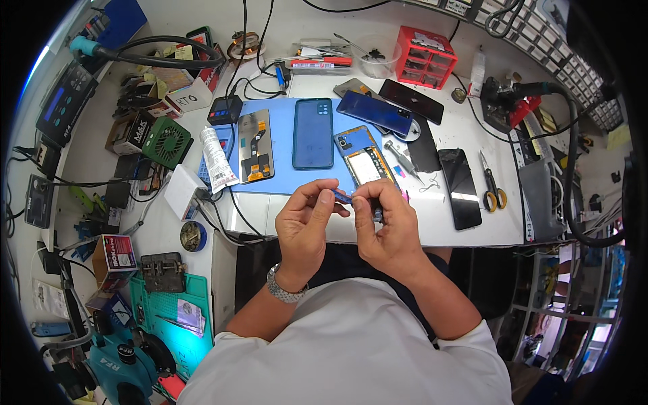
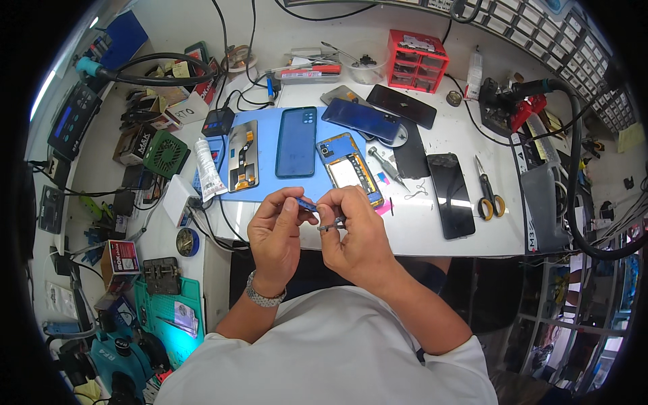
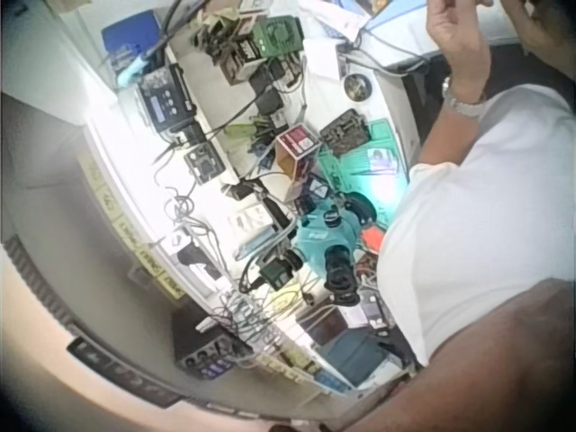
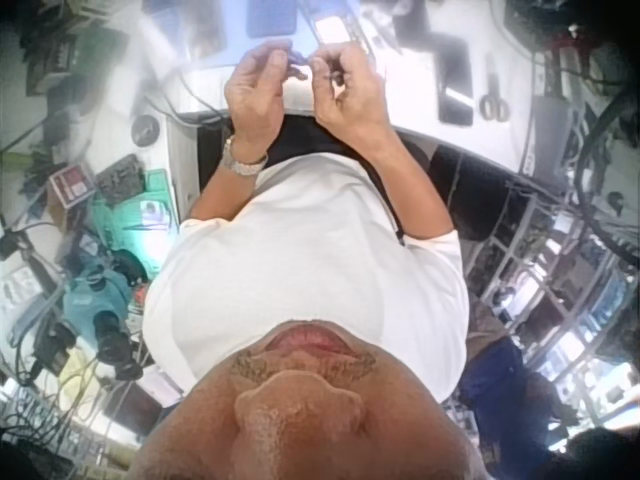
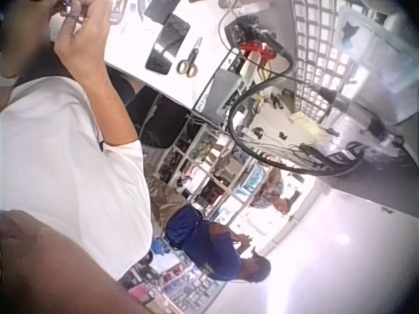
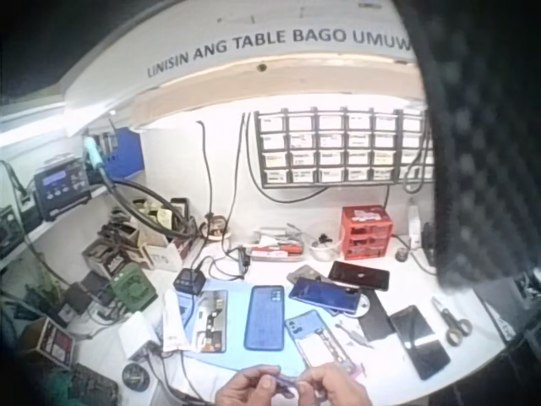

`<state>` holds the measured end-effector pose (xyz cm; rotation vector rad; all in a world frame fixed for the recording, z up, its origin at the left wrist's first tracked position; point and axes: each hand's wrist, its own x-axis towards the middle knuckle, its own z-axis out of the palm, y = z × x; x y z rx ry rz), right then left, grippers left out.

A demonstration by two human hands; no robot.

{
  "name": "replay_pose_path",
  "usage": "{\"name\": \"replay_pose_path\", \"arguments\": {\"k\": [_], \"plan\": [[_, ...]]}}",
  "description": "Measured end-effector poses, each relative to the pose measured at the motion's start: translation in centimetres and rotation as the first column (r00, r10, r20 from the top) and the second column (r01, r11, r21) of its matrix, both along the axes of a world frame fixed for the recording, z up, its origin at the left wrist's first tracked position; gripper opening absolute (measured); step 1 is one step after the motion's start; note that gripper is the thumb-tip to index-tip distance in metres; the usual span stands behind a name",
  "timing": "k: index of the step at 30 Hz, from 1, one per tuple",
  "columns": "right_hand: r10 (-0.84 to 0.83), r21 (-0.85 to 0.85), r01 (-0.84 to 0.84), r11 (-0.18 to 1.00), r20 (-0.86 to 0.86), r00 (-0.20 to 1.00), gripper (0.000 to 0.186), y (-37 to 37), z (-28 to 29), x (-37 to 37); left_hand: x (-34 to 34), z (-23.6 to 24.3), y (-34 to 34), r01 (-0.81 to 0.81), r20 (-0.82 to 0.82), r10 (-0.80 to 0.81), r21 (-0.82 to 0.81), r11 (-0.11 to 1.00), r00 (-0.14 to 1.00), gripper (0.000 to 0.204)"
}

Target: The person disassembles a smartphone, removes the battery, and applies adhesive to the frame. They then reassemble the device and test the screen functionality by interacting with the display.

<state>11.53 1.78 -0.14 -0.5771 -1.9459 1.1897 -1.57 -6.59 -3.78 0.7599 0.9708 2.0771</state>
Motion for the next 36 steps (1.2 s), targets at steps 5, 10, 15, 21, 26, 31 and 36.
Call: {"name": "replay_pose_path", "arguments": {"k": [5, 10, 15, 21, 26, 31, 36], "plan": [[-0.026, 0.163, 0.025, 0.986, 0.003, 1.000, 0.006, 0.4, -0.4, 0.2, -0.7, -0.1, -0.4, 0.004, -0.107, -0.009, -0.050, 0.999, 0.994, 0.022], [0.003, 0.183, -0.008, 0.983, 0.027, 1.000, 0.008, 0.7, -0.4, 0.3, -0.4, 0.0, -0.7, -0.034, -0.182, 0.015, -0.098, 0.995, 0.983, 0.018], [-0.009, 0.197, -0.005, 0.980, 0.073, 0.997, 0.009, 0.8, -0.4, 0.7, -0.2, -0.2, -0.7, -0.070, -0.254, 0.043, -0.098, 0.993, 0.966, 0.014], [-0.038, 0.289, 0.009, 0.957, 0.094, 0.995, 0.016, 0.5, 0.2, 0.7, -0.2, -0.3, -0.9, -0.125, -0.356, 0.083, -0.097, 0.987, 0.931, 0.011], [-0.074, 0.408, 0.010, 0.913, 0.140, 0.987, 0.025, 0.0, 0.6, 0.9, 0.2, -0.3, -0.9, -0.145, -0.369, 0.104, -0.085, 0.986, 0.923, 0.012], [-0.010, 0.250, -0.014, 0.968, 0.095, 0.995, 0.017, 0.3, 0.3, 1.1, 0.1, -0.9, -1.2, -0.060, -0.216, 0.029, -0.139, 0.988, 0.976, 0.016], [0.020, 0.188, -0.034, 0.982, 0.072, 0.997, 0.015, 1.0, -0.4, 1.4, 0.1, -1.4, -1.0, -0.025, -0.087, 0.013, -0.145, 0.989, 0.996, 0.020]]}}
